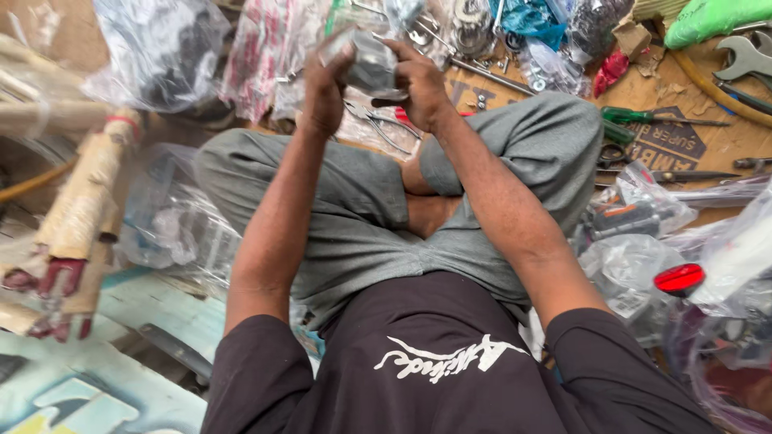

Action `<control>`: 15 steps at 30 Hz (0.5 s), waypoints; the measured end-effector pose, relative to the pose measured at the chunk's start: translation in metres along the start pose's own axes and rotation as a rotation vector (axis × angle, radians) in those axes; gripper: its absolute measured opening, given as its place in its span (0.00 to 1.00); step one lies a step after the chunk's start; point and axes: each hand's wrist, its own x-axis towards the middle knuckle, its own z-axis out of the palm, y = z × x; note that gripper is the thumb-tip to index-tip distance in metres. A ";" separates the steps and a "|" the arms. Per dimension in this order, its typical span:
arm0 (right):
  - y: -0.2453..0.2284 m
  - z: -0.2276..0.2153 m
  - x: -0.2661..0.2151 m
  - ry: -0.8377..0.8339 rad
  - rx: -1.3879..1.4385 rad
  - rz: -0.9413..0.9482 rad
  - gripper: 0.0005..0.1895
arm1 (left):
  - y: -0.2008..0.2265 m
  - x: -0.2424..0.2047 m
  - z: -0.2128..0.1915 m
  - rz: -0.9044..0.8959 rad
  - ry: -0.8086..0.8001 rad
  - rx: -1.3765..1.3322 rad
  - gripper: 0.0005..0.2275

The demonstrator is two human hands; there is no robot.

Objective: The person sits cross-legged on the floor and uses pliers to bend and shape a long metal rod. They then handle small metal components, including a nut and a bolt, and appear to be assembling them into a small metal structure.

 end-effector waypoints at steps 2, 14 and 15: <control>-0.009 0.004 -0.003 0.023 0.237 0.025 0.30 | -0.004 -0.004 0.000 -0.061 -0.039 -0.135 0.14; 0.022 -0.024 0.023 0.190 0.046 -0.326 0.19 | -0.058 0.033 -0.031 -0.322 0.106 -0.060 0.10; 0.019 -0.024 0.018 0.179 0.040 -0.341 0.17 | -0.057 0.031 -0.028 -0.301 0.103 -0.081 0.09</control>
